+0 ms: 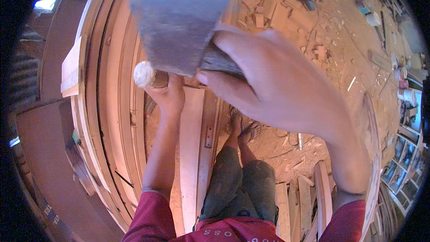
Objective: The person uses a chisel and mallet to carve a groove into a wooden plank, then measures and marks the plank with a ruler and pencil. The person repeats the carving process on another section of the plank.
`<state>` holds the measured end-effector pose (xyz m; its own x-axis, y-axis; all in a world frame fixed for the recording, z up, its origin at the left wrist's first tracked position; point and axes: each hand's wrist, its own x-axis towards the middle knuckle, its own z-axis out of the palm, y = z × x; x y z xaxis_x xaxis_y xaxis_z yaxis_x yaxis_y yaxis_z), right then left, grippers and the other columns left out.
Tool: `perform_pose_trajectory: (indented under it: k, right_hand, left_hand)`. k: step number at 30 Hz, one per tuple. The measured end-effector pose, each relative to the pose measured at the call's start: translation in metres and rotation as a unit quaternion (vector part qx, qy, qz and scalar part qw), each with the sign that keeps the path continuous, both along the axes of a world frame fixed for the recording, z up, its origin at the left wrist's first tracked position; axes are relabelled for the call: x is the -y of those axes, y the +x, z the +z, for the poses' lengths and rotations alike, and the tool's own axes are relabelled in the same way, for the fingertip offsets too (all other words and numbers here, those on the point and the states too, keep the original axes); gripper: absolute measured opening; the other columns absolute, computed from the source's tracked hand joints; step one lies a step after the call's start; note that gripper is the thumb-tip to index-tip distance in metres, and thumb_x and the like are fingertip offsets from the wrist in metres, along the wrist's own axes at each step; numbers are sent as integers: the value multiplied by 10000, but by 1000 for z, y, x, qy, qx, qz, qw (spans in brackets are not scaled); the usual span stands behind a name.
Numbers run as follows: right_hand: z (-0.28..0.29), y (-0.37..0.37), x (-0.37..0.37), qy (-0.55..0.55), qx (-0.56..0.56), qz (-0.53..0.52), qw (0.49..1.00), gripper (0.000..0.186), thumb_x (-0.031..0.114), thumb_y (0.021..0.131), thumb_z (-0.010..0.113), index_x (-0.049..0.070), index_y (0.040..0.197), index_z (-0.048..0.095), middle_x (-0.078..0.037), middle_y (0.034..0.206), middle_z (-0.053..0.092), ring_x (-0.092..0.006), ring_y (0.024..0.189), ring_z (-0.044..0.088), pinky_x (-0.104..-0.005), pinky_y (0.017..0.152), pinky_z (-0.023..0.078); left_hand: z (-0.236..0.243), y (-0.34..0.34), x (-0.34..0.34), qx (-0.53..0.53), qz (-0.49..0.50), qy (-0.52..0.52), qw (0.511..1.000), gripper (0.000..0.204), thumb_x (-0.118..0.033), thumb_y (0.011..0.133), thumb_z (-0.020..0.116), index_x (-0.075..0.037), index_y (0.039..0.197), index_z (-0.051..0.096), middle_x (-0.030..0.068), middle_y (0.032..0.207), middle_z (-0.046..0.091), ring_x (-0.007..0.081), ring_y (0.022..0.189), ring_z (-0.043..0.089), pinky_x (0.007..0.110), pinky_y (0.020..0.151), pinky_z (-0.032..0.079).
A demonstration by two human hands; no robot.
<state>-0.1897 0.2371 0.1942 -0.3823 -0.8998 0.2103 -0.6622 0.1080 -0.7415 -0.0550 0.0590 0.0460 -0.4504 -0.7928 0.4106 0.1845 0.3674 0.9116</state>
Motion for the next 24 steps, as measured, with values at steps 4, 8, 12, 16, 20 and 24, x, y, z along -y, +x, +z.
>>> perform_pose_trajectory:
  k: [4, 8, 12, 16, 20, 24]
  right_hand:
    - [12, 7, 21, -86, -31, 15, 996, 234, 190, 862, 653, -14, 942, 572, -194, 701, 604, -388, 642, 630, -434, 582, 499]
    - [13, 19, 36, -64, -123, 31, 990, 229, 195, 878, 620, -18, 911, 544, -164, 663, 599, -358, 634, 649, -419, 565, 526]
    - [11, 11, 36, 46, -161, 92, 982, 228, 190, 901, 576, -28, 943, 525, -164, 707, 624, -312, 681, 675, -390, 566, 537]
    - [8, 8, 31, 13, -173, 60, 983, 253, 207, 899, 579, -31, 960, 523, -174, 729, 625, -339, 698, 663, -430, 595, 532]
    - [-19, 6, 17, 37, -80, -5, 996, 296, 235, 895, 614, -42, 952, 526, -196, 742, 617, -376, 689, 635, -467, 602, 502]
    - [-37, -8, -7, 39, 21, -80, 996, 342, 271, 893, 671, -43, 935, 542, -194, 674, 560, -321, 624, 618, -420, 565, 468]
  left_hand:
    - [-7, 3, -2, 16, 22, -38, 999, 287, -56, 851, 713, -1, 1072, 538, 56, 894, 607, 127, 848, 594, 270, 760, 480]
    - [-16, 7, -4, 55, 42, -72, 995, 279, -79, 858, 714, 3, 1060, 539, 62, 899, 608, 130, 852, 593, 272, 763, 482]
    - [-25, 12, 10, 90, 80, -78, 990, 275, -101, 865, 714, 7, 1047, 540, 67, 905, 608, 133, 855, 593, 274, 765, 484]
    - [-15, -2, 21, -6, 127, -7, 992, 247, -116, 870, 707, -1, 1007, 536, 68, 874, 605, 131, 812, 593, 269, 718, 483]
    - [22, -30, 25, -128, 184, 83, 971, 204, -123, 875, 693, -22, 937, 527, 63, 805, 599, 122, 722, 593, 257, 622, 478]
    - [33, -9, 9, -55, 154, 140, 977, 167, -68, 858, 645, -64, 892, 482, 42, 647, 530, 88, 517, 488, 237, 438, 373]
